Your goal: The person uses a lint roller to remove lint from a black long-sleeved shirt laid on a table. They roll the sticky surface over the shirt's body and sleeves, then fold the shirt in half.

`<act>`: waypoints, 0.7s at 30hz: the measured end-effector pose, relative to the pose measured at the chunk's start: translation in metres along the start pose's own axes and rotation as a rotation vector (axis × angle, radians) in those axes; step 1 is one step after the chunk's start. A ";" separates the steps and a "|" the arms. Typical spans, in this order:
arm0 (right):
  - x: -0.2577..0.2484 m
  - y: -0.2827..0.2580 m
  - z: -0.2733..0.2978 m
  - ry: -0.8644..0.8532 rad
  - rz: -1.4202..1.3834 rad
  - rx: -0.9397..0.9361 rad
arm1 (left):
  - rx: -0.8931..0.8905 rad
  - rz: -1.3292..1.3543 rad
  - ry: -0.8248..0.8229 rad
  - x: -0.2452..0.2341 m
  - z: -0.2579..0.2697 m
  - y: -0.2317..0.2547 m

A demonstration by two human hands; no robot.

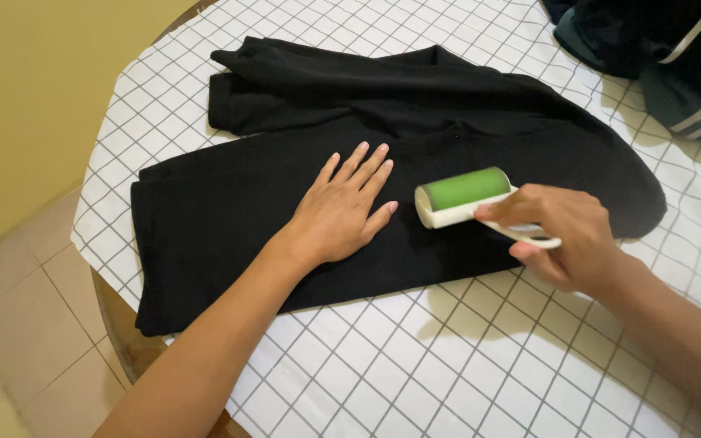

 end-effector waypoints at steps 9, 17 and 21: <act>0.010 0.004 -0.003 -0.096 0.028 0.007 | -0.005 0.000 -0.011 -0.002 -0.001 0.001; 0.015 0.007 -0.013 -0.114 0.084 0.010 | -0.010 -0.006 -0.012 -0.003 0.000 0.001; 0.002 0.004 -0.007 -0.048 0.013 0.011 | -0.006 0.008 -0.017 -0.002 -0.001 0.000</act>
Point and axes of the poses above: each hand's wrist, its own z-axis away from the middle knuckle, its own x-axis out of the palm, y = z × x, the point moved 6 cm from there along -z, towards the middle knuckle, and after that the axes turned 12 degrees about -z, right-handed, at the moved point
